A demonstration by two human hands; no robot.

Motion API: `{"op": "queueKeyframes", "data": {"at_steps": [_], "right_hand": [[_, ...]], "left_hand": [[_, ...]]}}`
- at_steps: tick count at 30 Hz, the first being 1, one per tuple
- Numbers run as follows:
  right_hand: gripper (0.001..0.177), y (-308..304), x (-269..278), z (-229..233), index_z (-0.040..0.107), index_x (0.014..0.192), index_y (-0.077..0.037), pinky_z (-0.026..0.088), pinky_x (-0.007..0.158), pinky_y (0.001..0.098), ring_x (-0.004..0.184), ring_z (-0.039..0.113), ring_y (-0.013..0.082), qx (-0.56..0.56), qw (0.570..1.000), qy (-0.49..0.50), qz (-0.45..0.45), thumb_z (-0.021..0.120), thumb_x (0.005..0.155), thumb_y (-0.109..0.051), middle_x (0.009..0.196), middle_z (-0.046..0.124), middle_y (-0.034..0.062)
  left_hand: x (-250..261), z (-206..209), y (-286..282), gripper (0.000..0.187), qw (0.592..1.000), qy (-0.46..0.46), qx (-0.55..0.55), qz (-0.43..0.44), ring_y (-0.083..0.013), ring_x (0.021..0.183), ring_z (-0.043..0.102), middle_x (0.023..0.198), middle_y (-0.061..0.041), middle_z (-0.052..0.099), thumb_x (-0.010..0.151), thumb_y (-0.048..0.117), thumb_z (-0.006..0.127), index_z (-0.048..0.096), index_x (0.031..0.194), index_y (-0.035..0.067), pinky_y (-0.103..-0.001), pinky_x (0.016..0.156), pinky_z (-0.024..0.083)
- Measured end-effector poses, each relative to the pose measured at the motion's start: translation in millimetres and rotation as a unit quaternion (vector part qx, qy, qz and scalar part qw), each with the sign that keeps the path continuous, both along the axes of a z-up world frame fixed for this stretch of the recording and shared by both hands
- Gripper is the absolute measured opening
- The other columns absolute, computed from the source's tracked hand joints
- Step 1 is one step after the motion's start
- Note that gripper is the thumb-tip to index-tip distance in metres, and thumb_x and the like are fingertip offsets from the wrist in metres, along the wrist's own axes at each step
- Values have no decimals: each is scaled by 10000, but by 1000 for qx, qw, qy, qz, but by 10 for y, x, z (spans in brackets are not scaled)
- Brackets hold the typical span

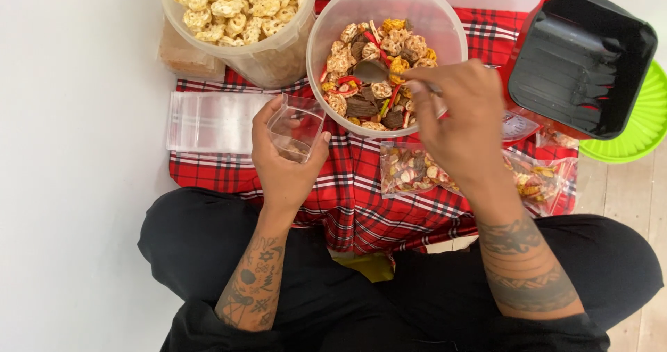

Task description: Scooping snack mix from a bowl into small plastic bags using a spoon

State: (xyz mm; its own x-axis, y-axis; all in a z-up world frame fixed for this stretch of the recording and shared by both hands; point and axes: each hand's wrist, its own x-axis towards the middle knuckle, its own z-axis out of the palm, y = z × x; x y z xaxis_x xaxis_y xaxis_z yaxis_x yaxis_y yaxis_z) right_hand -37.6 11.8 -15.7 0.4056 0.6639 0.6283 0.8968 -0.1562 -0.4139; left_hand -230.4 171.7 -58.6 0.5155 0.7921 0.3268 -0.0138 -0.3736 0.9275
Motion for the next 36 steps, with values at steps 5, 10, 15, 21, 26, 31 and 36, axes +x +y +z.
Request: {"op": "queueKeyframes", "data": {"at_steps": [5,10,15,21,26,31,36], "right_hand": [[108,180,-160,-22,817,1053,-76,384,816,394,881,634,295,-81,996,23,-14,734,983,-77,886,760,99],[131,249,-106,-180,809,1083,-113,402,825,392,883,654,294,-68,995,69,-6,730,979,-103,870,762,76],[142,279,-78,-150,805,1106,-96,450,823,433,861,660,351,-9,989,147,-6,711,1010,-48,858,753,110],[130,235,-85,-87,803,1059,-77,515,741,404,785,682,319,31,978,201,-54,704,1002,-13,869,736,146],[162,206,-63,-1,779,1069,-58,457,684,293,711,535,131,62,957,272,-73,634,1046,9,780,690,76],[98,118,50,14,705,1083,-36,408,575,271,671,516,105,32,964,245,-98,621,1131,-49,912,720,65],[98,23,0,161,684,1128,11,548,796,308,882,682,191,93,954,280,-59,588,1144,21,983,714,124]], "left_hand": [[-18,-44,-6,758,1000,18,-6,-9,-227,1008,659,1192,-179,612,773,105,904,505,1415,56,-347,845,608],[-35,-98,-7,751,999,24,-34,-22,-240,1019,657,1201,-201,607,778,85,892,501,1418,48,-345,775,624],[-72,-85,-7,744,999,34,-23,-24,-249,1022,665,1197,-197,608,770,94,890,511,1408,54,-353,765,632],[-86,-47,-17,766,999,29,-15,-29,-241,1036,664,1204,-179,599,749,109,905,517,1408,72,-354,812,633],[-110,13,-23,773,999,36,5,-41,-268,1028,667,1189,-190,599,747,148,911,516,1406,65,-389,815,627],[-131,92,-12,734,993,96,29,-58,-216,1043,666,1332,-105,581,803,196,876,481,1408,66,-321,831,614],[-115,155,-37,730,988,118,-34,-89,-179,912,694,1405,-115,542,815,181,866,461,1418,107,-283,661,664]]}}
